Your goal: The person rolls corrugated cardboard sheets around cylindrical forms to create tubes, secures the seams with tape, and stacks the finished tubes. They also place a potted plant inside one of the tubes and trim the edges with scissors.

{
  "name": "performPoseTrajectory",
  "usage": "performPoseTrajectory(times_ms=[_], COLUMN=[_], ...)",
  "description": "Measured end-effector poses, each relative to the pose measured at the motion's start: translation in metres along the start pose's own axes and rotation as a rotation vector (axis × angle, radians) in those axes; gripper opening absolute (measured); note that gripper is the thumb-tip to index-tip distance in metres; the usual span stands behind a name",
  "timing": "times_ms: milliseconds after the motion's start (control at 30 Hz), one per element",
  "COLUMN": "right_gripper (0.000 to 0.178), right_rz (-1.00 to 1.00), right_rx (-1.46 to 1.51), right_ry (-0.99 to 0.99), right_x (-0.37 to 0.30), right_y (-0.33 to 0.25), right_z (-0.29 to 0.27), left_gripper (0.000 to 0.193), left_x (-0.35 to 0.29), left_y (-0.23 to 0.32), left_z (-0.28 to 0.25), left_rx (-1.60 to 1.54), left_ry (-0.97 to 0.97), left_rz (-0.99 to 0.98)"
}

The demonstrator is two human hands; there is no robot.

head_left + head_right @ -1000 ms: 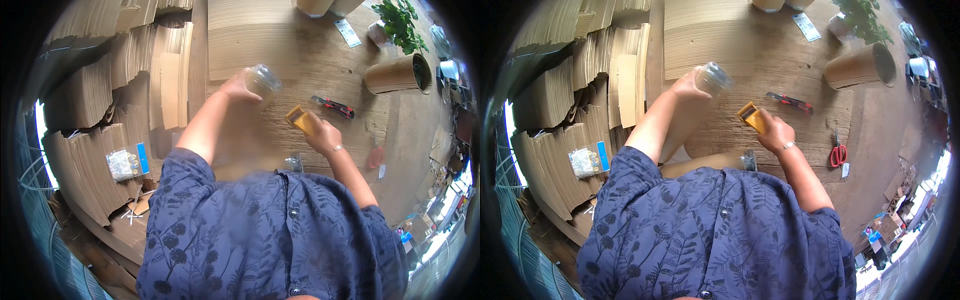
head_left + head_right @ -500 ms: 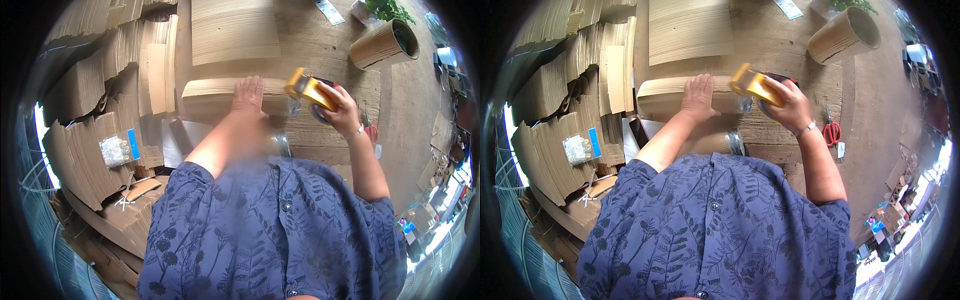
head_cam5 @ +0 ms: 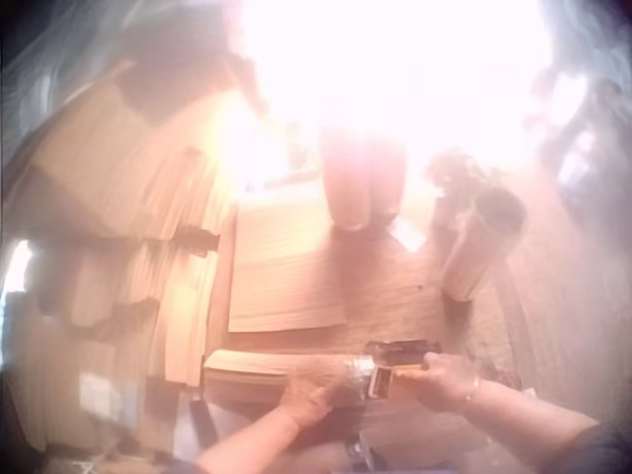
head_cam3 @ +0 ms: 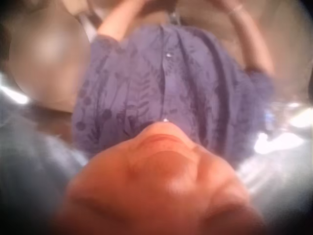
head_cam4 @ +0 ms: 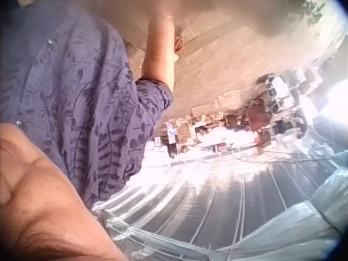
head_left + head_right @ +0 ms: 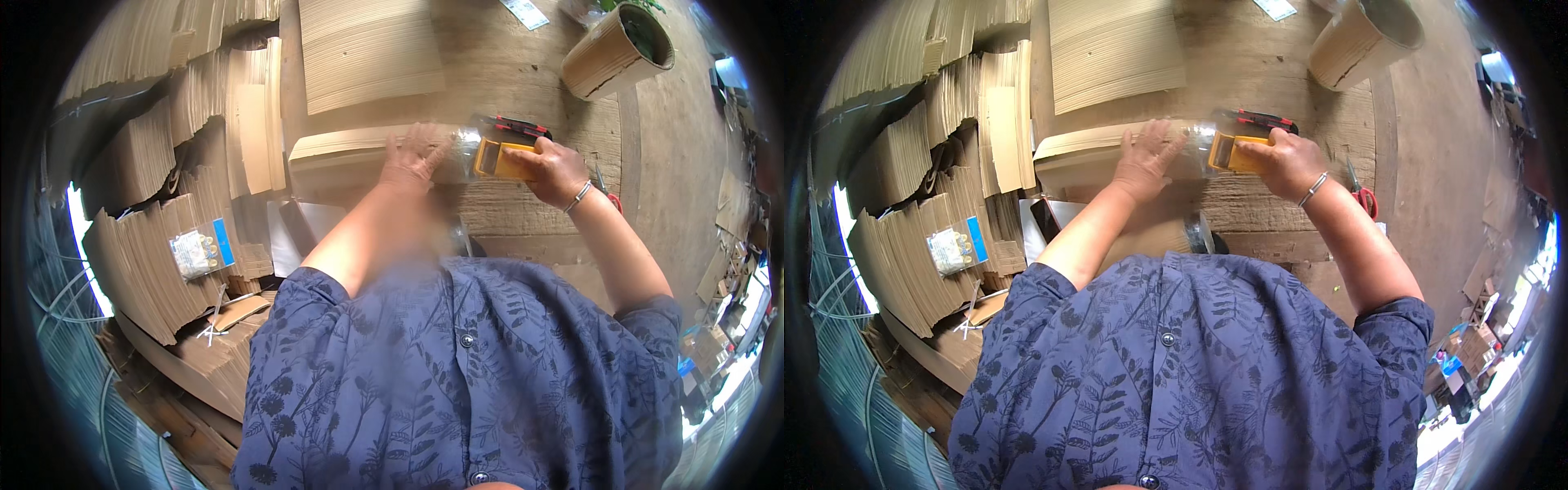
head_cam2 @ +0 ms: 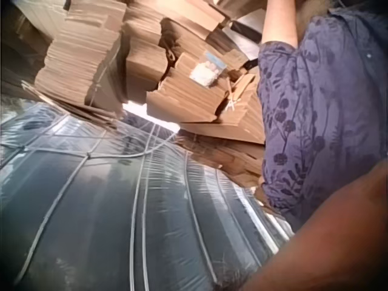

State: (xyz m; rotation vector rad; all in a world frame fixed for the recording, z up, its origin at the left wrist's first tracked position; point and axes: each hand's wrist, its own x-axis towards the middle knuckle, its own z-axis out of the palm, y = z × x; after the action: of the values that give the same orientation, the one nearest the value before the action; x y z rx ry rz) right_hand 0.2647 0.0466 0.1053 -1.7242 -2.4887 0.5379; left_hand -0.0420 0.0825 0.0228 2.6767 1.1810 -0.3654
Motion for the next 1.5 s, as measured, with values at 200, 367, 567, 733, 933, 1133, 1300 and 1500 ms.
performPoseTrajectory(times_ms=[200,367,567,733,933,1133,1300,1500], right_gripper=[0.047,0.052,0.06,0.066,0.065,0.058,0.058,0.062], right_rz=[0.11,0.352,0.49,0.711,0.713,0.383,0.249,0.382], right_rx=[0.162,0.565,1.359,1.574,1.497,0.936,0.817,1.199], right_ry=[0.12,0.066,0.248,0.17,-0.163,-0.306,-0.379,-0.382], right_x=[0.0,0.025,0.029,-0.082,-0.085,0.072,0.034,-0.043], right_y=[0.033,0.045,0.067,-0.018,-0.041,-0.03,-0.054,-0.004], right_z=[0.028,0.044,0.135,0.175,0.121,0.133,0.116,0.006], left_gripper=[0.102,0.109,0.115,0.107,0.099,0.09,0.093,0.121], left_x=[0.022,0.07,0.14,0.153,0.158,0.158,0.08,0.024], left_y=[-0.012,0.005,-0.042,-0.058,-0.058,-0.051,-0.022,-0.017], left_z=[-0.017,-0.053,-0.055,-0.039,-0.06,-0.057,-0.034,-0.021], left_rx=[-0.06,-0.105,-0.242,-0.303,-0.43,-0.548,-0.376,-0.374], left_ry=[-0.058,-0.149,-0.194,-0.221,-0.313,-0.287,0.116,-0.296], left_rz=[-0.071,-0.05,0.02,0.039,0.016,0.017,0.006,-0.197])
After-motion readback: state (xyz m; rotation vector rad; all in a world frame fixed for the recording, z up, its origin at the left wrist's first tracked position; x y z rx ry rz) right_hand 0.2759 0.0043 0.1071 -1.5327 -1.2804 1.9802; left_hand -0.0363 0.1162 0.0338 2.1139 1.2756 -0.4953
